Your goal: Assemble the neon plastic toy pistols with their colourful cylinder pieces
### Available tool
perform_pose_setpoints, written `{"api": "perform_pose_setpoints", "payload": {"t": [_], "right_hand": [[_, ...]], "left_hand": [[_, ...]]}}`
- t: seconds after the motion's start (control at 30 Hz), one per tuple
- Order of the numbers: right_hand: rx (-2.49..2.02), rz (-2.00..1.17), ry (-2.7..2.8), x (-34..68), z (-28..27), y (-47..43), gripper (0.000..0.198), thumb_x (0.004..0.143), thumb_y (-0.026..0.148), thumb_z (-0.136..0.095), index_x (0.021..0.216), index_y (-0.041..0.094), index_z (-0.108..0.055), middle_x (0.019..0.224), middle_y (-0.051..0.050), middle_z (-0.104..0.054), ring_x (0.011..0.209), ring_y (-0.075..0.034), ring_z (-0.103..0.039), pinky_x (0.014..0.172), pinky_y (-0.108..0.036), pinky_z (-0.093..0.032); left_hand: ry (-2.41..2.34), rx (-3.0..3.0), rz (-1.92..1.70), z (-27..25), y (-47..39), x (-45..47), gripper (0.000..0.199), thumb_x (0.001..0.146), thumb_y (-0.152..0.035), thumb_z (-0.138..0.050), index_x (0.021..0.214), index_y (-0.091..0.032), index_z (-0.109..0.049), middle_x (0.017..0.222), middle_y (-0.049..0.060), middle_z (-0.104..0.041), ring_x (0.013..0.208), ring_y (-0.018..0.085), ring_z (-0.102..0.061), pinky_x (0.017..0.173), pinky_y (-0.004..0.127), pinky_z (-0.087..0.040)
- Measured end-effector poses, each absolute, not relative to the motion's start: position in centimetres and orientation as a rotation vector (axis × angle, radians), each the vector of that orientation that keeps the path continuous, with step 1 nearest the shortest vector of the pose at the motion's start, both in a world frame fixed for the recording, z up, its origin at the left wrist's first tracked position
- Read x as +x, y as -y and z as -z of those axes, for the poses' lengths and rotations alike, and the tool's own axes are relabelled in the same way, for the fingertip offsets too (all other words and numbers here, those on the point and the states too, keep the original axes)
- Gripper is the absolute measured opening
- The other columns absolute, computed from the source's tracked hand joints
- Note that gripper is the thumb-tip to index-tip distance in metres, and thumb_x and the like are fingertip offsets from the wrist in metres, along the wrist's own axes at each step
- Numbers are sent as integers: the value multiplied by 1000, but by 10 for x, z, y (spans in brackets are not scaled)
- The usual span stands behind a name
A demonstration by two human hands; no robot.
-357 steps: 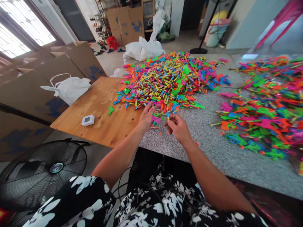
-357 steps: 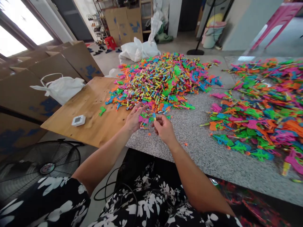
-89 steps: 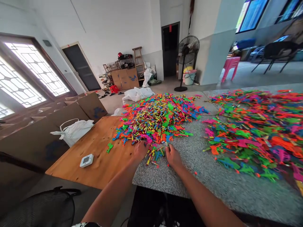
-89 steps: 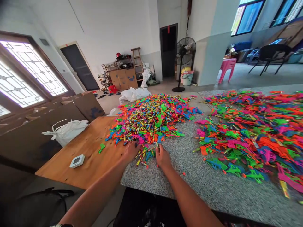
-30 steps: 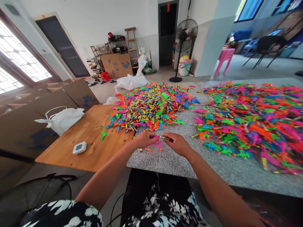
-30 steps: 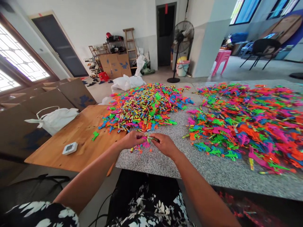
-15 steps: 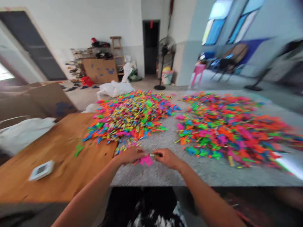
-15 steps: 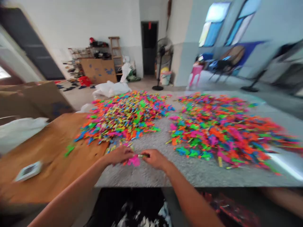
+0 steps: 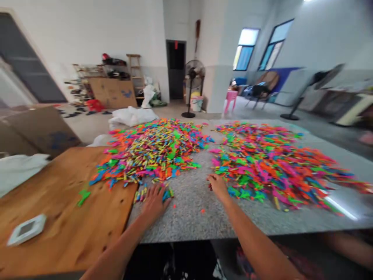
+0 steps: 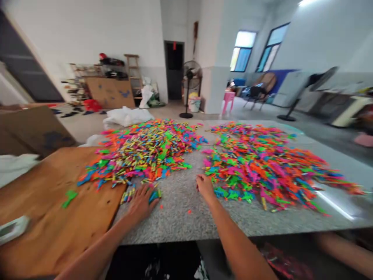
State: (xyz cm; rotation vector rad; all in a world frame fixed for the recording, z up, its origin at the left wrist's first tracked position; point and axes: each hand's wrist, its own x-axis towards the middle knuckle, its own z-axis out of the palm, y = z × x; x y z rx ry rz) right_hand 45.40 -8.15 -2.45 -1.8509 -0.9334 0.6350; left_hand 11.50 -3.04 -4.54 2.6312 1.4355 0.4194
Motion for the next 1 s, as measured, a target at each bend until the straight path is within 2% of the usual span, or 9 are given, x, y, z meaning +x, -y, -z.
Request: {"api": "perform_pose_setpoints", "payload": {"t": [0.1,0.17,0.23,0.37,0.53,0.7,0.77,0.9,1.0], "right_hand": [[-1919,-618,1330,411,31,44,26,92,23,-57,109,18,-76,108,-10,-79,90,-21,-75,85,-32,-59],[-1879,-606,1487,383,29,19,26,90,18,-62,112,19,-77,123,-11,-77,117,-23,-70,105,-32,-51],[-1859,-586,1587,359,25,-3,31,93,17,-62,120,18,-76,136,-13,-71,129,-24,-65,112,-33,-46],[-1990,-416,1789,322,17,-33,40,104,20,-49,140,18,-66,150,-16,-60,128,-26,-64,107,-34,-48],[-2124,-380,1919,285,15,-43,46,106,46,-54,139,14,-63,145,-22,-58,116,-31,-70,95,-38,-53],[-2091,-385,1969,276,22,-31,34,105,30,-53,132,12,-66,143,-24,-60,112,-30,-71,92,-37,-52],[-2044,-414,1990,282,25,-21,30,102,28,-57,125,12,-69,141,-23,-63,110,-28,-72,91,-35,-52],[-1789,-604,1963,312,30,6,21,98,32,-62,105,16,-73,113,-13,-76,100,-24,-72,87,-31,-50],[-1674,-705,1710,347,36,33,24,95,40,-60,97,19,-72,94,-7,-78,89,-23,-72,82,-32,-51]], "left_hand": [[-1453,2598,-464,47,27,127,55,100,-47,-59,147,-18,-61,155,16,-57,151,35,-44,127,55,-33],[-1455,2564,-507,46,20,128,50,101,-43,-58,144,-18,-63,153,16,-58,148,34,-46,126,53,-34],[-1437,2520,-559,44,12,128,42,100,-39,-61,136,-19,-67,148,15,-62,143,32,-51,123,50,-38],[-1474,2348,-707,40,-10,126,27,99,-28,-60,121,-19,-72,128,13,-70,129,28,-60,115,42,-45],[-1673,2051,-816,32,-37,117,24,97,-19,-58,115,-18,-74,121,13,-72,117,24,-66,107,37,-49],[-1724,2088,-848,8,-57,117,25,100,-23,-56,117,-21,-75,123,11,-74,116,23,-68,103,34,-49],[-1699,2133,-772,-2,-65,126,25,100,-25,-56,115,-21,-76,120,11,-76,111,24,-69,99,33,-50],[-1520,2216,-566,-7,-72,157,24,98,-24,-58,112,-20,-78,114,10,-78,107,23,-71,95,31,-50],[-1364,2291,-488,1,-64,177,25,100,-28,-58,115,-21,-77,118,10,-77,110,24,-70,97,32,-50]]}}
